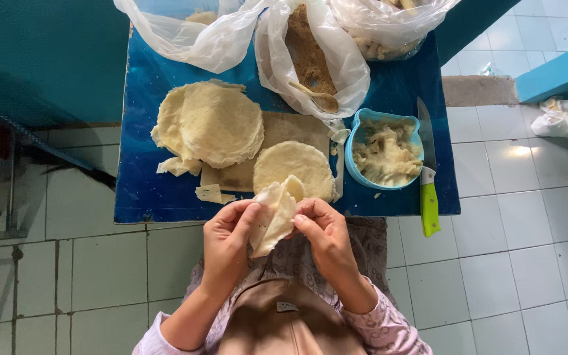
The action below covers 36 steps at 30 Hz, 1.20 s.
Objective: The person peels thin translucent pastry sheets apart one at a time, tears off small scraps and sets them aside, and stacks the separated sheets into a pile on the table. Plastic bags hold additional sheets and a brown filling-like material, with a bowl of shredded material and a knife resting on the table.
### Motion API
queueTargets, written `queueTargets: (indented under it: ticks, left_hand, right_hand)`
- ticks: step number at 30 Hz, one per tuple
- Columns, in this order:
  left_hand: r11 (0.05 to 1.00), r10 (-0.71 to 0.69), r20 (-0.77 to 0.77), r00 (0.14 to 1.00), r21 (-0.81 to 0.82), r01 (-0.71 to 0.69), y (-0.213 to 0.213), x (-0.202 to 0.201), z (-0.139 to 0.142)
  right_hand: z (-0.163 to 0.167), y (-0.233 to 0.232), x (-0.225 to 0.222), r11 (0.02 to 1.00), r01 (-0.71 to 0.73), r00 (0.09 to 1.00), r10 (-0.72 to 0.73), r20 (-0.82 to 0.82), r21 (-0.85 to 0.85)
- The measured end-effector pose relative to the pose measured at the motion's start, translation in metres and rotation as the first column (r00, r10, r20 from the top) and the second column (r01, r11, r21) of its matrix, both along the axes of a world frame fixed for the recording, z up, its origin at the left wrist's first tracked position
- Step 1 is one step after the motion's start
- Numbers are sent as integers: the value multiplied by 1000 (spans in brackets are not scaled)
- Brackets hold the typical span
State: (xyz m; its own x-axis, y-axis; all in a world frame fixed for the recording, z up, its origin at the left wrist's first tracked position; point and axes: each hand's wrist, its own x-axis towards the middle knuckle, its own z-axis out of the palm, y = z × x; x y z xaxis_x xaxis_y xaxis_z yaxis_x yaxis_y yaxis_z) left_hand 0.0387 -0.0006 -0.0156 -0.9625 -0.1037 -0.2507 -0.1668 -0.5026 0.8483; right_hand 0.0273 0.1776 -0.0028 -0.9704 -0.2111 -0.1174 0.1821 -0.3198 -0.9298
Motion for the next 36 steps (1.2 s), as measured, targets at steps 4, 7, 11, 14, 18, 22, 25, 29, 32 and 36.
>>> queueTargets:
  ticks: [4,7,11,14,18,22,25,29,32,36]
  left_hand:
    - [974,-39,-133,990,-225,8,7,13,1]
    - [921,-66,-200,978,-389,-18,11,16,-1]
    - [983,3,-5,1000,183,-2,1,4,-9]
    - [847,36,61,997,528,-63,-12,-5,-12]
    - [797,82,194,978,577,-181,-47,-10,-7]
    - [657,306,252,918,642,-395,-99,-12,-1]
    - [738,413,196,889,500,-453,-133,-1,5]
    - [865,308,-10,951,420,-275,-142,14,8]
    - [969,227,-52,972,110,-221,-129,12,8]
    - [982,-58,-101,993,-185,38,-114,3,19]
  right_hand:
    - [1,-5,-4,997,50,998,-53,46,58]
    - [2,-7,-7,990,9,998,-17,55,138]
    - [0,-5,-7,973,84,989,-54,139,-217]
    - [-2,1,-6,885,103,977,-4,213,-454]
    - [1,10,-10,813,198,933,15,360,-548]
    - [15,21,-18,839,341,908,-178,378,-424]
    - [28,30,-32,827,335,942,-304,142,-452]
    - [29,-7,-72,882,471,682,-357,-638,9]
    - [32,-55,-121,828,380,578,135,-805,412]
    - [50,-70,-130,779,-85,673,505,-540,621]
